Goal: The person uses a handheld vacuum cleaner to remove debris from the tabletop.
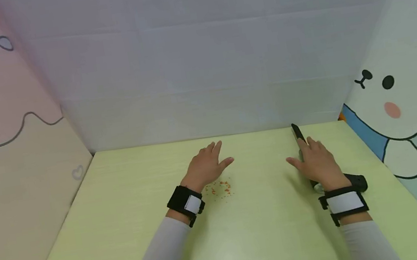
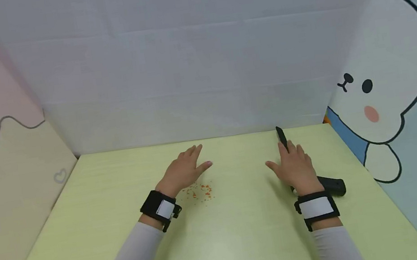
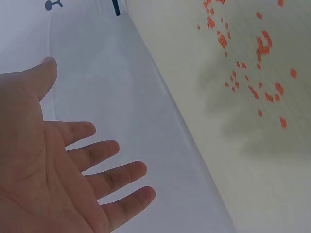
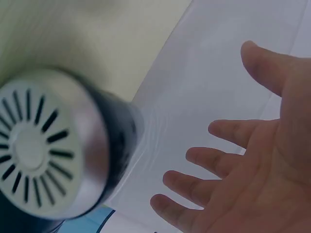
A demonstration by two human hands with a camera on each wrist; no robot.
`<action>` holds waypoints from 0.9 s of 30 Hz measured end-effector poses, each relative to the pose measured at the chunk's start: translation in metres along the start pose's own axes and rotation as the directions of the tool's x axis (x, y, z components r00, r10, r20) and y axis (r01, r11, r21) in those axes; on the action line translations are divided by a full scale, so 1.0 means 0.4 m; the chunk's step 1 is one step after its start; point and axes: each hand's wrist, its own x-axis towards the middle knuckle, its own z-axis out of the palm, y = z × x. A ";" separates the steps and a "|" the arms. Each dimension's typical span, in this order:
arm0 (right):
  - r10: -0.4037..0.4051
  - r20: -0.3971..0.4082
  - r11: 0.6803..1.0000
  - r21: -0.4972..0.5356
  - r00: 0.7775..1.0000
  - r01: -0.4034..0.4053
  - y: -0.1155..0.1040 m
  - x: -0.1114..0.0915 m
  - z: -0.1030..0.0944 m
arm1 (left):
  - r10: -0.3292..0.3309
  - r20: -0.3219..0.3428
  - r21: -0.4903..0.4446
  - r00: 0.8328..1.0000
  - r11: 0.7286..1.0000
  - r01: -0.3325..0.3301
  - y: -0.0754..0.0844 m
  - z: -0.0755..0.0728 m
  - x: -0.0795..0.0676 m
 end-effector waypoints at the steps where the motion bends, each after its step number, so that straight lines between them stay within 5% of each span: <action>1: 0.006 0.005 1.000 0.000 1.000 -0.006 0.006 -0.003 -0.002 | 0.001 0.016 0.008 1.000 1.000 -0.001 0.010 0.006 0.009; 14: 0.074 0.124 0.996 0.036 0.990 -0.079 0.101 -0.049 -0.007 | 0.066 0.139 0.096 0.988 0.992 -0.080 0.165 0.090 0.127; 27: 0.159 0.277 0.987 -0.060 0.948 -0.148 0.169 -0.094 -0.019 | 0.135 0.196 0.140 0.971 0.976 -0.164 0.305 0.145 0.197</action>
